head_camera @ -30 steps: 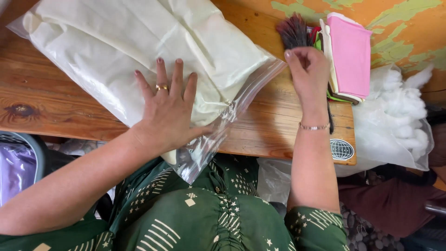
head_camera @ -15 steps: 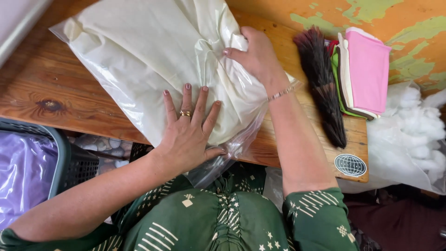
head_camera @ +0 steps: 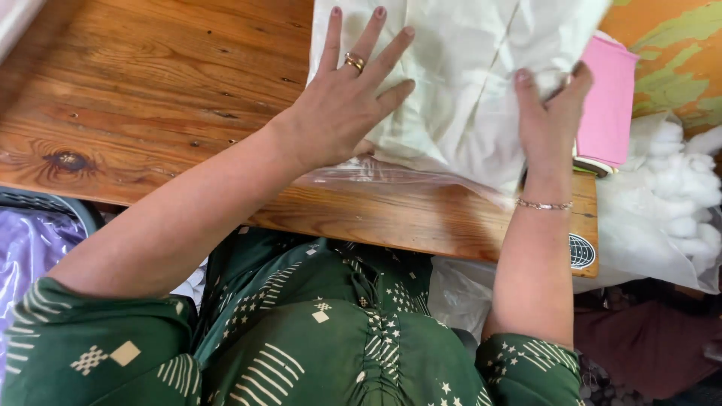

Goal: The person seals a white fabric item inside a clear plastic bag, then uses a feather duster to brush the surface of the bag. The person then brushes a pink fabric item with the feather duster and folds it.

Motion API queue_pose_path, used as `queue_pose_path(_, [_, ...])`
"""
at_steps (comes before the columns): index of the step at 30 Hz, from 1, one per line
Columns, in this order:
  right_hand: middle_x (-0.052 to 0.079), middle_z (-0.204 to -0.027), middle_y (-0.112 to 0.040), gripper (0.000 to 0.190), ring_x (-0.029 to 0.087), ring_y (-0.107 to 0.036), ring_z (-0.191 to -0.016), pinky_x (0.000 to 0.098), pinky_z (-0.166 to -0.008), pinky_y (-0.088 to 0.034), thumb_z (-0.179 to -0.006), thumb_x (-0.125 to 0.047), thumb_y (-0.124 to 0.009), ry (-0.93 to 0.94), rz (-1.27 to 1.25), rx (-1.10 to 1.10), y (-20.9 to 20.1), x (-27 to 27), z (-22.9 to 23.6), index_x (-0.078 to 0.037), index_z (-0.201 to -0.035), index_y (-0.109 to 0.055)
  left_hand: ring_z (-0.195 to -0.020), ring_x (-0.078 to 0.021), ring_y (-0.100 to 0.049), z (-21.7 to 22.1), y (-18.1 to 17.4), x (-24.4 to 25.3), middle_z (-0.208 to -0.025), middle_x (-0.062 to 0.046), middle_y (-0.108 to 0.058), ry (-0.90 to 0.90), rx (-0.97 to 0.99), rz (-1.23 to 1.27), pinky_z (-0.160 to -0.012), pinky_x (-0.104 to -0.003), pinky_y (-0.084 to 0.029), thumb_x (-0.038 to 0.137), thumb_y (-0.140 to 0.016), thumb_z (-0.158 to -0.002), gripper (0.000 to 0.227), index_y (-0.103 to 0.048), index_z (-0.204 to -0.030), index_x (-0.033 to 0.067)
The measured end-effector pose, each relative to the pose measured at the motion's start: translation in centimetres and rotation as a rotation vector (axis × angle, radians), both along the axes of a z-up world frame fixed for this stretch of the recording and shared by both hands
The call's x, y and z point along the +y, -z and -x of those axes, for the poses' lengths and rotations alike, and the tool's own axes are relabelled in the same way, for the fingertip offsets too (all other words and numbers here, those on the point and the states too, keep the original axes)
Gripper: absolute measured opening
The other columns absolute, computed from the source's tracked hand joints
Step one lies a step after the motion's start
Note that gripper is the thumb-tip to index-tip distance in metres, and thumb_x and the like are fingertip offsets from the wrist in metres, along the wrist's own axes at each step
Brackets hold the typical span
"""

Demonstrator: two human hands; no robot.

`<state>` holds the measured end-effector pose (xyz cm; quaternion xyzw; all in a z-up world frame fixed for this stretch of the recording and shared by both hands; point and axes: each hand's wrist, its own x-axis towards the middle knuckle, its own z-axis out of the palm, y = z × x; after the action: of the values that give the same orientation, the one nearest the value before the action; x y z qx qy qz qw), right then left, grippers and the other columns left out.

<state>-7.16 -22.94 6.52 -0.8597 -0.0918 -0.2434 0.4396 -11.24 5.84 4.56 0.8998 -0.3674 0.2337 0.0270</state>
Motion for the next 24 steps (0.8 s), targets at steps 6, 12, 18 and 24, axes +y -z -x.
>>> queue_pose_path(6, [0.025,-0.129,-0.032,0.048,0.040,-0.039,-0.121,0.0484,-0.099,-0.036,-0.098,-0.018,-0.062,0.053,0.426,-0.063,-0.5,1.6,4.5,0.007,-0.129,-0.036,-0.131,-0.0477,-0.022,0.3,2.6,-0.6,-0.139,-0.026,-0.027,-0.070,-0.108,0.176,-0.105,-0.069,-0.018,0.011,-0.075,-0.071,0.054,-0.053,-0.119,0.0017])
queue_pose_path(12, [0.007,-0.095,-0.058,0.019,0.028,-0.060,-0.087,0.0371,-0.076,-0.049,-0.082,-0.016,-0.074,-0.302,0.592,-0.148,-0.4,3.1,10.3,-0.009,-0.099,-0.069,-0.072,-0.0294,-0.049,3.2,5.1,-2.0,-0.080,-0.008,-0.043,0.157,-0.226,0.404,-0.067,-0.040,-0.043,0.025,-0.055,-0.087,0.022,-0.049,-0.072,0.0097])
queue_pose_path(18, [0.006,-0.088,-0.058,0.025,0.027,-0.061,-0.082,0.0378,-0.072,-0.052,-0.077,-0.024,-0.073,-0.303,0.763,0.102,2.8,3.4,10.7,-0.010,-0.098,-0.069,-0.074,-0.0300,-0.050,3.6,6.9,-2.2,-0.079,-0.009,-0.044,0.152,-0.139,0.302,-0.069,-0.040,-0.043,0.024,-0.073,-0.069,0.028,-0.057,-0.082,0.0063])
queue_pose_path(24, [0.005,-0.084,-0.058,0.012,0.028,-0.061,-0.079,0.0387,-0.070,-0.052,-0.084,-0.019,-0.068,-0.309,0.654,0.119,3.5,3.1,10.6,-0.013,-0.093,-0.070,-0.069,-0.0295,-0.047,3.1,7.5,-2.7,-0.075,-0.010,-0.043,0.169,-0.174,0.372,-0.061,-0.038,-0.039,0.011,-0.051,-0.082,0.012,-0.051,-0.071,0.0067])
